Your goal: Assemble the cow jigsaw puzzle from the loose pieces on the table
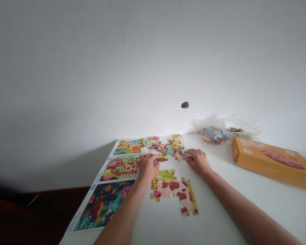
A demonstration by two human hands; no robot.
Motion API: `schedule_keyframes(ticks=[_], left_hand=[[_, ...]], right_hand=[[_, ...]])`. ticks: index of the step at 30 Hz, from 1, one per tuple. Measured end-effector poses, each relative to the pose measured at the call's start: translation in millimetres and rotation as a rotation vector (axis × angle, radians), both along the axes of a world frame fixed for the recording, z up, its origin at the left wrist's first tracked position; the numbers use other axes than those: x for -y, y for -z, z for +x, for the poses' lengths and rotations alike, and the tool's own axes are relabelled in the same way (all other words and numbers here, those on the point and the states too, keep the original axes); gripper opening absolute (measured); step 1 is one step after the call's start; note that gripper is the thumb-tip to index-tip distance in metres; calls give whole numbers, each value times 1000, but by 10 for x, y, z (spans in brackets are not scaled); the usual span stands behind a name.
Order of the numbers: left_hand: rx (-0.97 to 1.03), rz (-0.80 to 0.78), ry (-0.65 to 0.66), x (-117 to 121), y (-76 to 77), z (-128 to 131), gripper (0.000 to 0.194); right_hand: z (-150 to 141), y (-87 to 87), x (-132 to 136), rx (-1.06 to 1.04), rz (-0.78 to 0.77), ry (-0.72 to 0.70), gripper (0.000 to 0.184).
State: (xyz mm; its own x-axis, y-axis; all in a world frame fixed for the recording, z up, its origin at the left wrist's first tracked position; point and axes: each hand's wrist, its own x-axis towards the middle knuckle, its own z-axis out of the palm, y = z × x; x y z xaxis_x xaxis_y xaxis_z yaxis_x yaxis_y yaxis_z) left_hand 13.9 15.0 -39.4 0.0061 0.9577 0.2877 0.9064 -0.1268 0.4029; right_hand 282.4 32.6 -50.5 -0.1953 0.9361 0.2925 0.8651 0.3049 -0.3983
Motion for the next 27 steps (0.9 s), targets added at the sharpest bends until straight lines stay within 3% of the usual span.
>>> schedule_keyframes(ticks=[17,20,23,27], left_hand=[[2,108,67,-51,112,-70,36],[-13,137,91,-77,139,-83,34],[-26,156,93,-94,153,-98,41],[-26,134,117,-71,121,-74,35]], right_hand=[[80,29,-90,-64,7,53,34],[36,-16,-29,15,34,-93,44],[-37,-79,61,91,-39,-295,48],[-125,-130,116,95,-78,-267,35]])
